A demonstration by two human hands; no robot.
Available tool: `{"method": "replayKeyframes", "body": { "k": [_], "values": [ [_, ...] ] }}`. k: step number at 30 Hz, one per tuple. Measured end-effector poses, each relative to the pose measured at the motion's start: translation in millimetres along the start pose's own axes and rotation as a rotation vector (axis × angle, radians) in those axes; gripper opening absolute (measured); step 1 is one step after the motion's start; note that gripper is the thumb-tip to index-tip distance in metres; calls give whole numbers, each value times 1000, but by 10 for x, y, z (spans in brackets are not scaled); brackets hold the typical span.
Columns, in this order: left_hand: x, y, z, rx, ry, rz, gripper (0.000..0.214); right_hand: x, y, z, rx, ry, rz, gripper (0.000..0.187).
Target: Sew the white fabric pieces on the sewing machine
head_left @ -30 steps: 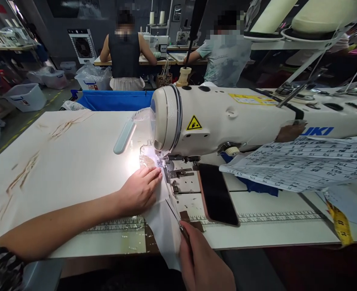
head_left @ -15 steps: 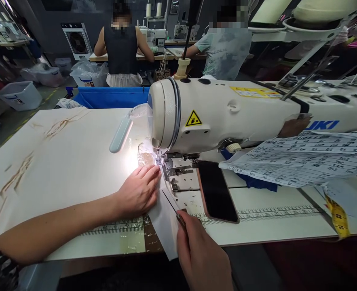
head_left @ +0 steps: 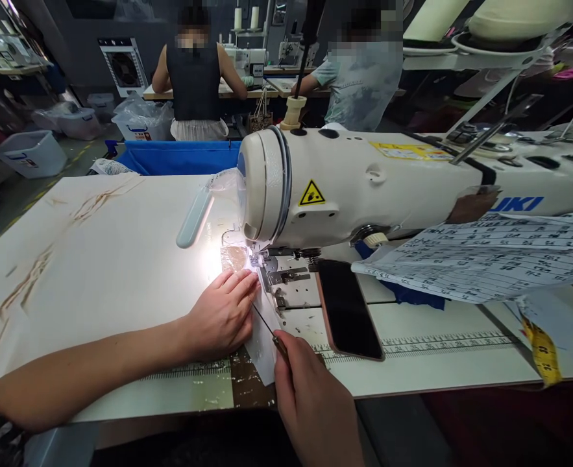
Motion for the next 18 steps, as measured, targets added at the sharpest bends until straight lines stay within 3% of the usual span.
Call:
{"method": "replayKeyframes", "body": {
  "k": [9, 18],
  "values": [
    [-42, 0, 15, 21, -6, -2, 45, -26, -131, 39, 10, -19, 8, 30],
    [-232, -95, -67, 59, -17, -91, 37, -64, -283, 49, 55, -18, 17, 33]
  ]
}}
Point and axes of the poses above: each hand's wrist, its own y-axis away from the middle knuckle, its own z-axis out of the palm, x = y × z, the point moved 9 cm from there along -y, towards the middle knuckle, and after that the axes turned 4 degrees about -y, right-handed, at the moved point
